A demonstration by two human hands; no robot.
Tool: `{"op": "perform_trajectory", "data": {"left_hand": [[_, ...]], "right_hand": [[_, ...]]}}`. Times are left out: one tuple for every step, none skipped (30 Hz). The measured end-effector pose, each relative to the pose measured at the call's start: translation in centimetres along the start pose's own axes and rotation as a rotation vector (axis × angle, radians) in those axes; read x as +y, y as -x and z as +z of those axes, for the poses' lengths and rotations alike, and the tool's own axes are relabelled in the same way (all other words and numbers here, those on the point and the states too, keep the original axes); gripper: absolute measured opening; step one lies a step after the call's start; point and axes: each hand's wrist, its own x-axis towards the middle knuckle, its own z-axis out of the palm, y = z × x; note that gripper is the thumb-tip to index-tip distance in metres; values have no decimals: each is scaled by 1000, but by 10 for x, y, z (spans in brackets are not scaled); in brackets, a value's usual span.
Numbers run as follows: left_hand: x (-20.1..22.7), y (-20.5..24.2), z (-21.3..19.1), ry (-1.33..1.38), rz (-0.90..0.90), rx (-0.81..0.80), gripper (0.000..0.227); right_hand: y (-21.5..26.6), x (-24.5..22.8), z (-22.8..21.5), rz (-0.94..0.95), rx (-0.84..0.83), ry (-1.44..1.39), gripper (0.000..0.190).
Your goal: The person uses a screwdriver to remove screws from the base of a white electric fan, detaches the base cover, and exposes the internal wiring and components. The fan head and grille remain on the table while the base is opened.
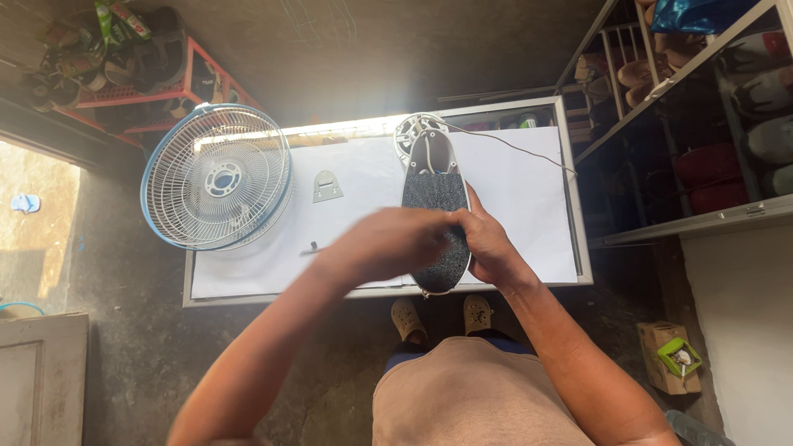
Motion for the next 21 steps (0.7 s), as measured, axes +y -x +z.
{"op": "perform_trajectory", "data": {"left_hand": [[-11, 8, -4, 32, -41, 57, 22], [-26, 14, -8, 104, -37, 126, 21], [-41, 20, -8, 177, -40, 198, 22], [-57, 27, -3, 186, -101, 252, 20], [-75, 34, 4, 196, -162, 308, 19], [-94, 41, 14, 205, -224, 364, 19], [-114, 44, 24, 201, -308, 376, 19], [-134, 46, 37, 197, -393, 388, 19], [-154, 49, 52, 195, -479, 399, 20], [-174, 54, 68, 235, -573, 380, 20], [-193, 57, 83, 272, -662, 362, 20], [-212, 60, 97, 309, -750, 343, 20], [-229, 62, 111, 269, -794, 346, 20], [-245, 64, 126, 227, -837, 349, 20], [-260, 65, 139, 187, -880, 350, 20], [-274, 66, 151, 177, -896, 370, 20], [-286, 66, 161, 166, -912, 390, 20], [-297, 66, 171, 154, -928, 411, 20], [-307, 65, 178, 161, -930, 413, 21], [-315, 63, 184, 168, -931, 415, 23], [-322, 61, 189, 174, -930, 415, 24]], "right_hand": [[0, 0, 0, 6, -5, -15, 71], [1, 0, 0, 11, -10, -31, 71], [2, 0, 1, 12, -10, -16, 70], [3, -1, 2, 13, -11, -1, 69], [3, -1, 3, 13, -13, 16, 69], [3, -1, 4, 14, -4, 30, 68], [3, -2, 5, 16, 3, 45, 67], [2, -2, 6, 19, 10, 60, 66], [4, -1, 6, 23, 14, 58, 65], [5, -1, 6, 28, 18, 55, 63], [4, -2, 6, 26, 22, 53, 62], [3, -3, 6, 21, 19, 44, 61], [4, -2, 7, 17, 20, 33, 60], [4, -1, 7, 13, 22, 21, 59], [5, -1, 7, 17, 33, 23, 59], [5, 0, 7, 21, 45, 25, 59], [6, 0, 7, 24, 56, 26, 59], [7, 0, 8, 19, 48, 20, 59], [7, 0, 8, 11, 41, 13, 59], [7, 0, 9, 3, 34, 6, 58], [7, 0, 9, 7, 41, 11, 59]]}}
